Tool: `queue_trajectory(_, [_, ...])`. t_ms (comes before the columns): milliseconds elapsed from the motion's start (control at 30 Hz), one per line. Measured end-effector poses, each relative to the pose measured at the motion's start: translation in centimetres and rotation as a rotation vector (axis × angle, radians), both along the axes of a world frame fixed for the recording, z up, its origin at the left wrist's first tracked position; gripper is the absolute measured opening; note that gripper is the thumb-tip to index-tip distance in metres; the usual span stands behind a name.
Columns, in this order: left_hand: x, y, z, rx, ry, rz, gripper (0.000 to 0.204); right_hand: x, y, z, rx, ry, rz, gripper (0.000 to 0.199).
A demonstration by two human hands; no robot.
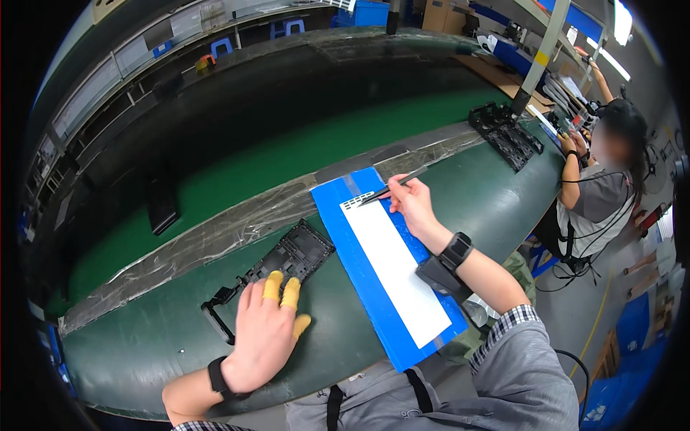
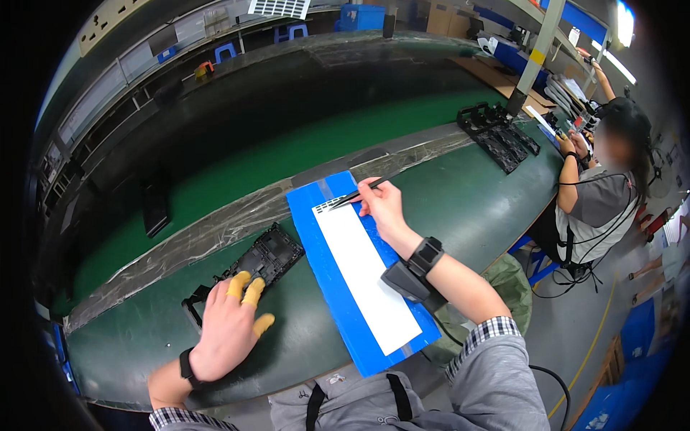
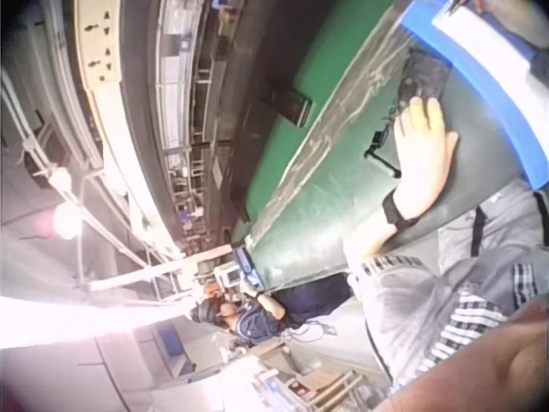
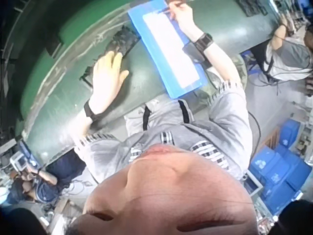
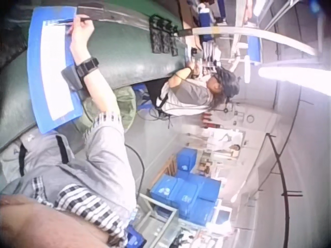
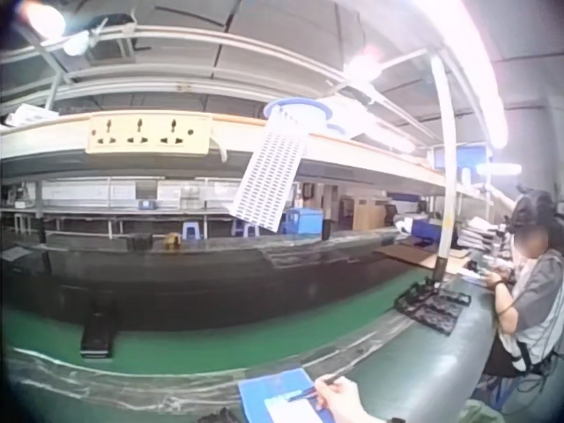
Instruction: Assembling and inspecting internal components within a black plastic frame at an industrial workstation.
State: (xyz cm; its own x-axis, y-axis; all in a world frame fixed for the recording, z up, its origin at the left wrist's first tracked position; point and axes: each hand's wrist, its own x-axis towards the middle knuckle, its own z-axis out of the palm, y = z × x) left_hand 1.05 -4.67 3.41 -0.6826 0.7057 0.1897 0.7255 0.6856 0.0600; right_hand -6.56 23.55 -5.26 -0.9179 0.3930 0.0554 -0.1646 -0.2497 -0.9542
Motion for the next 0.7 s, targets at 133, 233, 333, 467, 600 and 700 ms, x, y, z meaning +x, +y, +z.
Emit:
queue_trajectory(133, [-0.5,-3.5,1.1,-0.038,-0.157,0.072,0.067,0.0,-0.2,0.4,0.041,-0.013,0.008,0.010])
queue_trajectory(233, [-1.6,-5.1,0.3,-0.080,-0.191,0.147,0.077,-0.3,-0.6,0.7,0.113,-0.063,0.004,0.010])
queue_trajectory(333, [-2.3,-5.7,-1.0,-0.081,-0.195,0.155,0.078,-0.2,-0.6,0.8,0.171,-0.075,0.022,0.012])
queue_trajectory(467, [-2.3,-5.7,-1.1,0.003,-0.271,0.178,0.074,-0.2,-1.2,1.0,0.191,-0.088,0.032,0.011])
queue_trajectory(600, [-1.8,-5.4,-0.7,0.114,-0.231,0.210,0.071,-0.3,-1.3,1.1,0.144,-0.130,0.001,0.010])
queue_trajectory(700, [-1.1,-5.4,-0.1,0.116,-0.172,0.185,0.069,0.1,-1.2,2.4,0.088,-0.142,-0.004,0.009])
